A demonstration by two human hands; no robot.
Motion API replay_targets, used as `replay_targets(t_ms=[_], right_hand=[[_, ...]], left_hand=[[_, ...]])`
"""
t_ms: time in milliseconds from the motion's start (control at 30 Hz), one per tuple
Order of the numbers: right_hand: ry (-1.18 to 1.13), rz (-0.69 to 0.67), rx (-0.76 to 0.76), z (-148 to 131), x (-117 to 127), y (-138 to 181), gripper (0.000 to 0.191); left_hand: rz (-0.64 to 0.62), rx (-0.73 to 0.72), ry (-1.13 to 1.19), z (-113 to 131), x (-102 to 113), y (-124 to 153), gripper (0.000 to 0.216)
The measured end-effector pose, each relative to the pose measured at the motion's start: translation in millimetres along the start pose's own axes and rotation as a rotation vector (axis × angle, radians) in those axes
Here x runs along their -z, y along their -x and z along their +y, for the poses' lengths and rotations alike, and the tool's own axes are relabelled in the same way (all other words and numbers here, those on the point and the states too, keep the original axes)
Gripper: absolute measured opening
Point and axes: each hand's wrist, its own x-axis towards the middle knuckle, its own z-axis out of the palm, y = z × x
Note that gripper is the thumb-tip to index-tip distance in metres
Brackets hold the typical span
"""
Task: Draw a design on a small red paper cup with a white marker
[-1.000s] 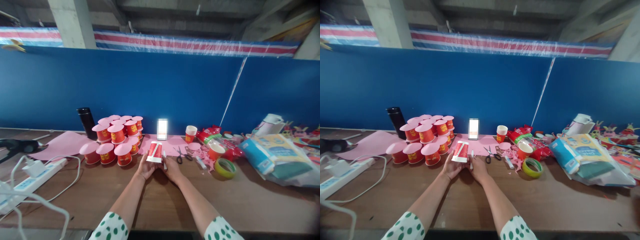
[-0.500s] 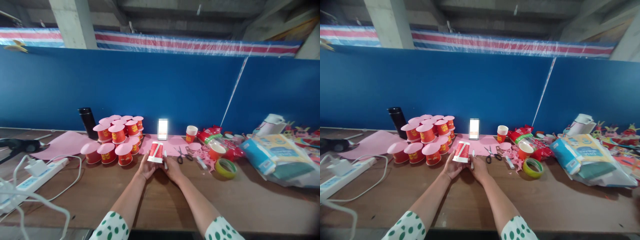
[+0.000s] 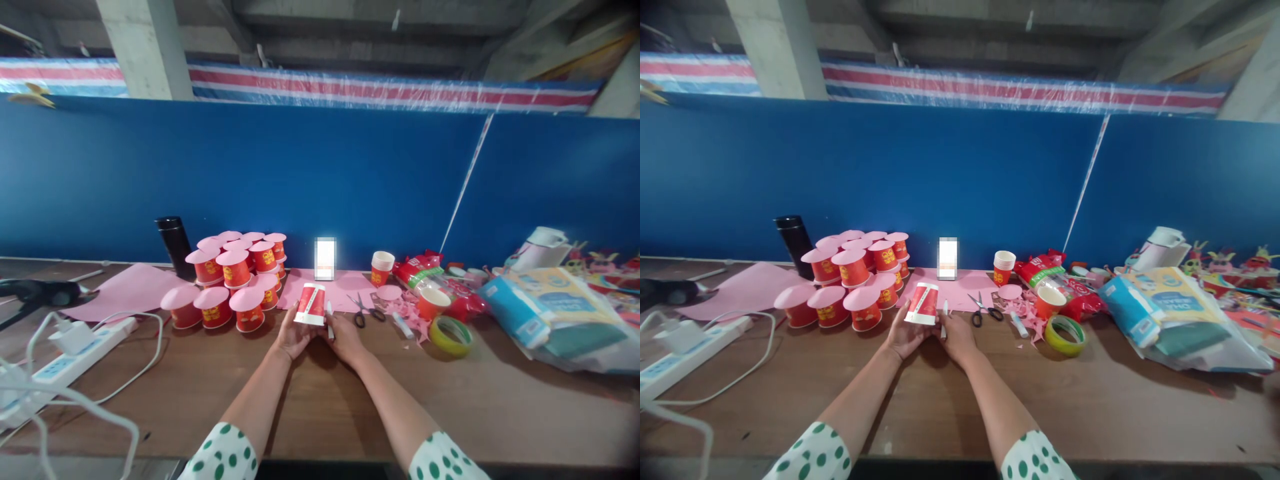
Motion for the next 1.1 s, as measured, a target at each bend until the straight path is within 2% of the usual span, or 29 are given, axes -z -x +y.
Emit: replay_targets(t_ms=[467, 833, 1100], right_hand=[[-0.016, 0.026, 0.015, 3.3, -3.4, 0.0, 0.023], [-0.081, 0.053, -0.037, 2.0, -1.1, 0.6, 0.023], [-0.05, 0.056, 0.018, 1.7, -1.0, -0.2, 0.025]], left_hand=[[0.041, 0.022, -0.022, -1.2, 2.4, -0.3, 0.047], [0.045, 0.007, -0.025, -1.5, -0.1, -0.1, 0.046], [0.053, -0.004, -0.021, -1.5, 1.1, -0.6, 0.046]])
